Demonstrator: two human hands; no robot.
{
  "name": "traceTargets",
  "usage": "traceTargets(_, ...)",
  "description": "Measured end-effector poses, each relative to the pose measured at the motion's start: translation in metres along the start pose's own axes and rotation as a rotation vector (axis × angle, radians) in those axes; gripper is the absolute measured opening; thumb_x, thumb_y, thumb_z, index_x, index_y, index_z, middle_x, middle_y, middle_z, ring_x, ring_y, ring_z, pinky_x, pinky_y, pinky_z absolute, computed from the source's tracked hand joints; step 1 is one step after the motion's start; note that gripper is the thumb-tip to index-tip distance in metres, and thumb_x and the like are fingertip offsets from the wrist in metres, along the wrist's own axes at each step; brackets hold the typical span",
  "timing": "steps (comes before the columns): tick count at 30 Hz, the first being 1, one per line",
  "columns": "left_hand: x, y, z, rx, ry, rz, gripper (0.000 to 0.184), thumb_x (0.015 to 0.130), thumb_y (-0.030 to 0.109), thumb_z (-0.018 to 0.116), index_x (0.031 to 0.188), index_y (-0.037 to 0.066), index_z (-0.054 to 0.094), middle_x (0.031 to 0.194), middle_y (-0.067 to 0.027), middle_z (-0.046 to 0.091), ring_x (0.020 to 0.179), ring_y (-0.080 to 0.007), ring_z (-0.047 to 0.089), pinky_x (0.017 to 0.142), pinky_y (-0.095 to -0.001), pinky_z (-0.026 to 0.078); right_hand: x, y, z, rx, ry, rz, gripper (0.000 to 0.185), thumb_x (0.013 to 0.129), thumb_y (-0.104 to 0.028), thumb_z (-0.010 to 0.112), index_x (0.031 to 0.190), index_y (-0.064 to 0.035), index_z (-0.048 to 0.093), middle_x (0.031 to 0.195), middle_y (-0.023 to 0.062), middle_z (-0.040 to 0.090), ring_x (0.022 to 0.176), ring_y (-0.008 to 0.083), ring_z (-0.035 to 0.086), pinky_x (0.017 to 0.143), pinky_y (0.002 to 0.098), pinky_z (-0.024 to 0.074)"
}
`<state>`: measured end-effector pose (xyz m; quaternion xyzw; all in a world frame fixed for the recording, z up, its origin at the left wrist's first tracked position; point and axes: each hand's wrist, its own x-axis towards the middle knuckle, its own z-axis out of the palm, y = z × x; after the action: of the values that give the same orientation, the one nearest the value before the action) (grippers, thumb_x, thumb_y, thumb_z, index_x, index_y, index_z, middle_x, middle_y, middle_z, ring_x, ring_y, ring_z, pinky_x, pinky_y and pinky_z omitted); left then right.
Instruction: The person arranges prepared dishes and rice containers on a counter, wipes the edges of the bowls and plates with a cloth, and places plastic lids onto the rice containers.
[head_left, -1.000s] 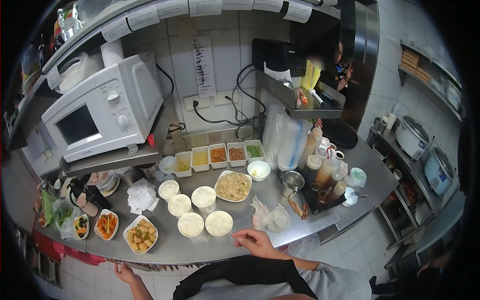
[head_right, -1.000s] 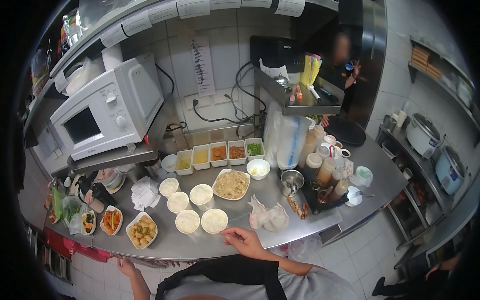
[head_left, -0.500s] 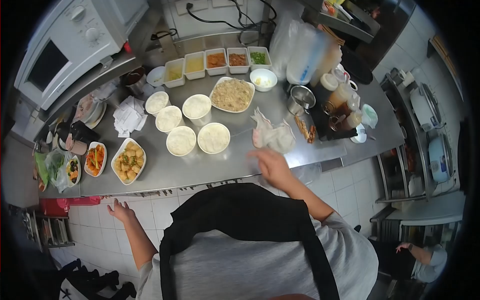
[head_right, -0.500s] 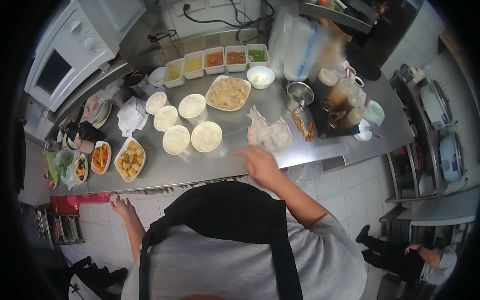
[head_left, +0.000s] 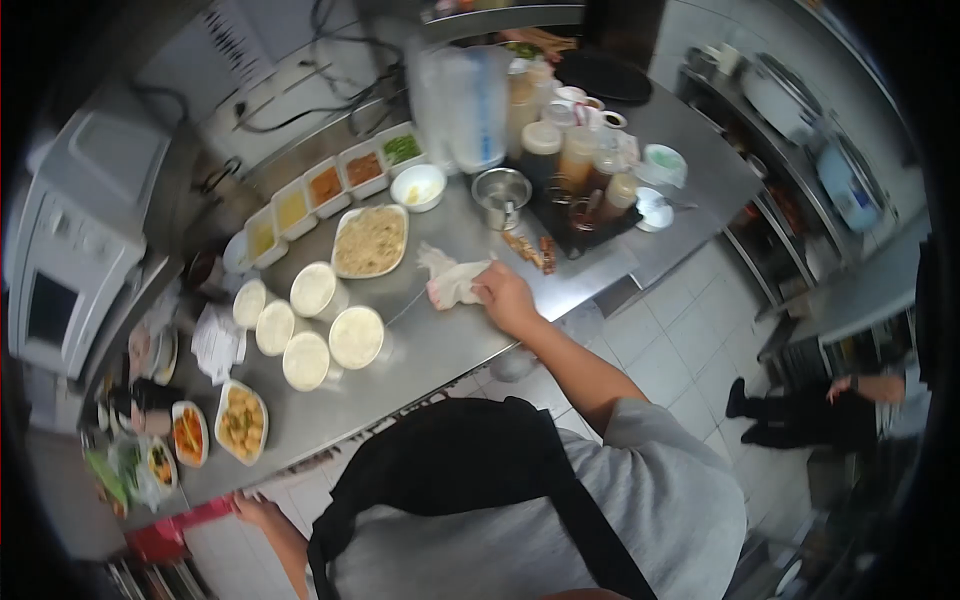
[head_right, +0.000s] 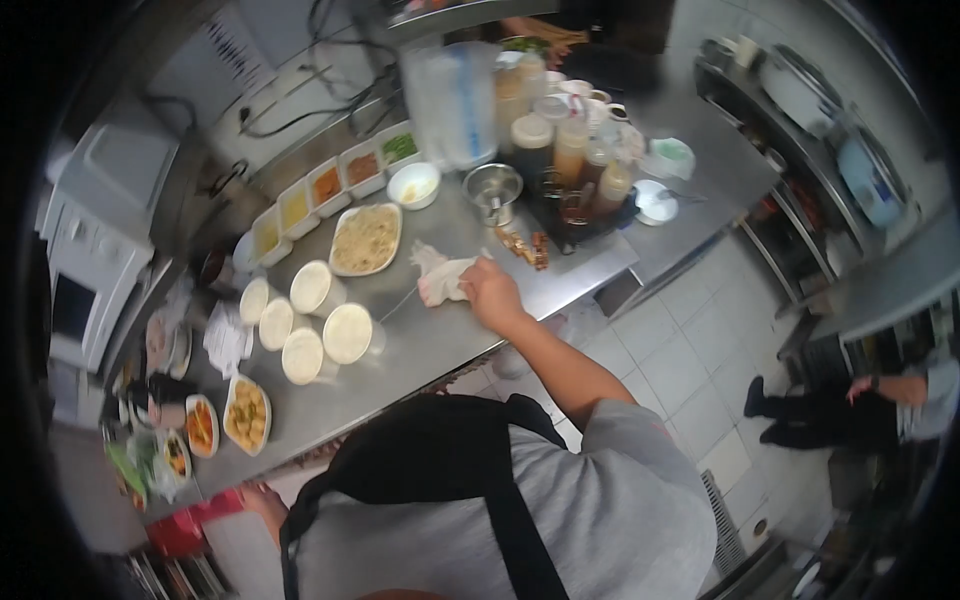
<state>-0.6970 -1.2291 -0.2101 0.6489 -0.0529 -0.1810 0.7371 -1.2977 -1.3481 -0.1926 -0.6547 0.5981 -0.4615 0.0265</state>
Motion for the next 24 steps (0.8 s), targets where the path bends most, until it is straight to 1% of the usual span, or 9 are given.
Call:
traceTargets(2, 0.017, -0.006, -0.009, 0.013, 0.010, 0.018, 0.046, 0.083, 0.028, 0.046, 0.126, 0.013, 0.040, 0.131, -0.0138, 0.043, 0.115, -0.0304, 0.044, 0.087, -0.0459, 0.040, 0.009, -0.011, -0.002, 0.041, 0.025, -0.004, 0.009, 0.073, -0.012, 0.066, 0.075, -0.0053, 0.061, 0.075, 0.0123, 0.055, 0.071, 0.0302, 0.055, 0.061, 0.0382, 0.0441)
traceTargets(5, 0.038, -0.031, -0.020, 0.000, -0.017, 0.007, 0.048, 0.086, 0.018, 0.046, 0.130, 0.020, 0.028, 0.125, -0.0154, 0.048, 0.106, -0.0305, 0.050, 0.085, -0.0482, 0.044, 0.023, -0.024, -0.009, 0.181, 0.125, 0.024, 0.013, 0.075, -0.012, 0.069, 0.070, -0.0048, 0.059, 0.065, 0.0071, 0.054, 0.059, 0.0192, 0.051, 0.055, 0.0316, 0.0406)
traceTargets(6, 0.061, -0.053, -0.039, -0.109, -0.139, 0.002, 0.045, 0.084, 0.014, 0.049, 0.125, 0.023, 0.030, 0.122, -0.0143, 0.050, 0.103, -0.0272, 0.051, 0.083, -0.0457, 0.046, 0.028, -0.026, -0.012, 0.156, 0.076, 0.025, 0.009, 0.077, -0.011, 0.067, 0.074, -0.0043, 0.062, 0.068, 0.0081, 0.057, 0.061, 0.0195, 0.054, 0.058, 0.0307, 0.0426)
traceTargets(8, 0.017, -0.042, -0.015, -0.152, 0.112, 0.006, 0.048, 0.082, 0.009, 0.054, 0.121, 0.023, 0.030, 0.110, -0.0095, 0.054, 0.090, -0.0213, 0.052, 0.070, -0.0350, 0.045, 0.029, -0.003, -0.005, -0.017, -0.049, -0.100, 0.011, 0.081, -0.012, 0.062, 0.088, -0.0043, 0.066, 0.082, 0.0106, 0.063, 0.075, 0.0219, 0.061, 0.065, 0.0319, 0.0474)
traceTargets(12, -0.006, -0.037, -0.017, -0.199, 0.177, -0.038, 0.041, 0.085, 0.007, 0.055, 0.119, 0.017, 0.035, 0.106, -0.0082, 0.054, 0.079, -0.0184, 0.052, 0.065, -0.0322, 0.048, 0.008, -0.024, -0.014, 0.071, -0.120, 0.107, 0.025, 0.083, -0.014, 0.060, 0.105, -0.0037, 0.061, 0.092, 0.0139, 0.060, 0.083, 0.0294, 0.058, 0.074, 0.0376, 0.0463)
traceTargets(14, -0.024, -0.024, -0.009, -0.182, -0.011, -0.010, 0.030, 0.087, 0.013, 0.054, 0.114, 0.007, 0.041, 0.098, -0.0117, 0.056, 0.072, -0.0186, 0.057, 0.062, -0.0275, 0.049, -0.011, -0.021, -0.007, -0.168, 0.021, -0.267, 0.030, 0.082, -0.012, 0.058, 0.111, -0.0011, 0.057, 0.097, 0.0164, 0.057, 0.088, 0.0312, 0.057, 0.078, 0.0393, 0.0449)
traceTargets(17, -0.040, -0.012, 0.016, -0.179, -0.236, -0.177, 0.046, 0.092, 0.023, 0.049, 0.130, 0.004, 0.032, 0.098, -0.0144, 0.056, 0.084, -0.0232, 0.061, 0.070, -0.0318, 0.052, -0.046, 0.010, 0.009, -0.296, -0.150, -0.302, 0.031, 0.082, -0.009, 0.057, 0.111, 0.0016, 0.055, 0.095, 0.0189, 0.057, 0.090, 0.0318, 0.055, 0.081, 0.0396, 0.0435)
traceTargets(20, -0.041, -0.011, 0.039, -0.117, -0.360, -0.199, 0.042, 0.093, 0.026, 0.045, 0.128, 0.004, 0.039, 0.102, -0.0110, 0.056, 0.084, -0.0182, 0.058, 0.074, -0.0251, 0.048, -0.031, 0.034, -0.001, -0.149, -0.278, -0.011, 0.031, 0.081, -0.009, 0.057, 0.109, 0.0036, 0.055, 0.095, 0.0199, 0.058, 0.088, 0.0329, 0.056, 0.080, 0.0385, 0.0441)
traceTargets(24, -0.042, 0.013, 0.049, -0.094, -0.457, -0.270, 0.042, 0.093, 0.029, 0.045, 0.126, 0.004, 0.039, 0.101, -0.0112, 0.057, 0.083, -0.0180, 0.059, 0.072, -0.0261, 0.049, 0.013, -0.001, -0.011, 0.119, -0.135, 0.175, 0.026, 0.082, -0.012, 0.061, 0.101, 0.0058, 0.058, 0.090, 0.0152, 0.062, 0.077, 0.0201, 0.058, 0.072, 0.0307, 0.0452)
